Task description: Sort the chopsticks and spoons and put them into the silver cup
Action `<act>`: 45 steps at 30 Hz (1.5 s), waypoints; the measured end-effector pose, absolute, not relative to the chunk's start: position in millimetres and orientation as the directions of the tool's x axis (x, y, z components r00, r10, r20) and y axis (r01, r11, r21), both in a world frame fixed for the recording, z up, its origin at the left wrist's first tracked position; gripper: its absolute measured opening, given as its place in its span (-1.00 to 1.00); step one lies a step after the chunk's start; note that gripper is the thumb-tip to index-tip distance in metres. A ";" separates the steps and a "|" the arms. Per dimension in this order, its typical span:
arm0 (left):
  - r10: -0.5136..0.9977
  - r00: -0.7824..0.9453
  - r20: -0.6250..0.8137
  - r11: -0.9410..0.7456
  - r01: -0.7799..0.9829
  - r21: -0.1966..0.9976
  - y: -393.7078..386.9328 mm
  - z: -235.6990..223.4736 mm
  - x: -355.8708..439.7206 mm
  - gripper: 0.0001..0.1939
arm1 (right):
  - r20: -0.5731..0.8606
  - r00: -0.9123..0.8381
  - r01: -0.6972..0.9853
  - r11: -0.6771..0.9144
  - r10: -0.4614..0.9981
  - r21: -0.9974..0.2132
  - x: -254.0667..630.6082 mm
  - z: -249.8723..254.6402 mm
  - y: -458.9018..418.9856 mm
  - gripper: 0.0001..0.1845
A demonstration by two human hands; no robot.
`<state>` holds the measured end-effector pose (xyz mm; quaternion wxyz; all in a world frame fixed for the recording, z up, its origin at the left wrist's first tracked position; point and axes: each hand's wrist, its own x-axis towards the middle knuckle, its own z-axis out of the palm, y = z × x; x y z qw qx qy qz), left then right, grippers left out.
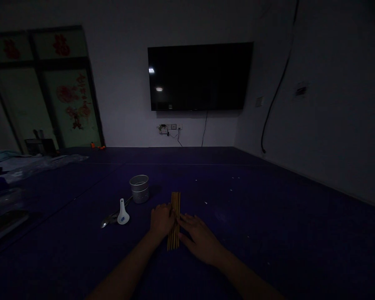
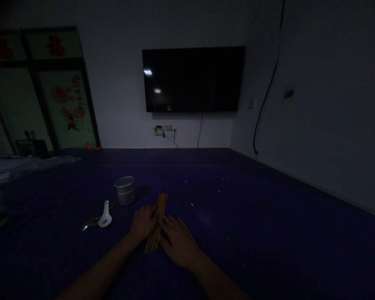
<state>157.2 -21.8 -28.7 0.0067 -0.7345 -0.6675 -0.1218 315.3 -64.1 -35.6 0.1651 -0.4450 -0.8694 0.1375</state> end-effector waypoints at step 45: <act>0.980 0.043 0.192 -0.074 0.985 0.159 -22.3 -26.0 157.7 -0.64 | 0.193 -0.565 0.695 0.589 0.802 -0.412 317.0 -37.8 -62.6 -0.43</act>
